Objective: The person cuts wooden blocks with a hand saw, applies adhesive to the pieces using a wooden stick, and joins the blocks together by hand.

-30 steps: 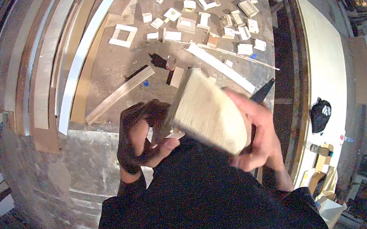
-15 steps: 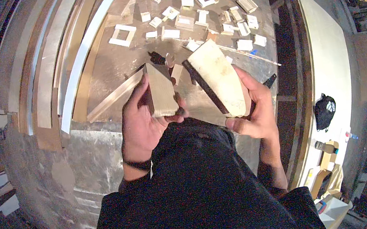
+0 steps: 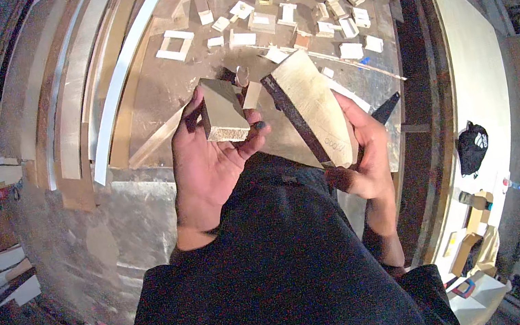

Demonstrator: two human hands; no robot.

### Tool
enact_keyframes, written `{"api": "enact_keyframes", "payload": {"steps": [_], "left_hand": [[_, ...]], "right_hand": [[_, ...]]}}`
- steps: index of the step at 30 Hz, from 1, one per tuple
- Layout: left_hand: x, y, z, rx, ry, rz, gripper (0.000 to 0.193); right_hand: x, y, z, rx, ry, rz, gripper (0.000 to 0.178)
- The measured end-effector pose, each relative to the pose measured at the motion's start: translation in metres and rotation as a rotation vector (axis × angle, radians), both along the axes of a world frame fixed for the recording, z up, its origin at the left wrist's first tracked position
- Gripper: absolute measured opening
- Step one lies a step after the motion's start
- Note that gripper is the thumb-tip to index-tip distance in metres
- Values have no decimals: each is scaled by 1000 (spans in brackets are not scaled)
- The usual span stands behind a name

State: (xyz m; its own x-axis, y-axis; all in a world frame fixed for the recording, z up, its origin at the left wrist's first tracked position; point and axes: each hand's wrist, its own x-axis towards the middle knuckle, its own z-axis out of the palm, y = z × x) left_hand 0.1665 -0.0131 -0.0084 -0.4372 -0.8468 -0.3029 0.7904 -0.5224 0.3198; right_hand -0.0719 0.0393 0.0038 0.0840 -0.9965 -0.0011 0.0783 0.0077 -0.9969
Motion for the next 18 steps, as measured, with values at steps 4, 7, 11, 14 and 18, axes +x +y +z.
{"api": "enact_keyframes", "payload": {"steps": [4,7,11,14,18], "left_hand": [[-1,1,6,-1,-23,3,51],[-1,2,13,20,-78,47,49],[3,4,6,-51,167,13,45],[4,9,9,-21,247,99,43],[6,13,16,-56,277,145,43]], "right_hand": [[4,1,4,-3,8,17,108],[6,4,0,-48,36,3,108],[12,6,-3,-127,52,-37,112],[20,4,1,-110,40,-81,115],[22,4,3,-110,63,-104,117]]}}
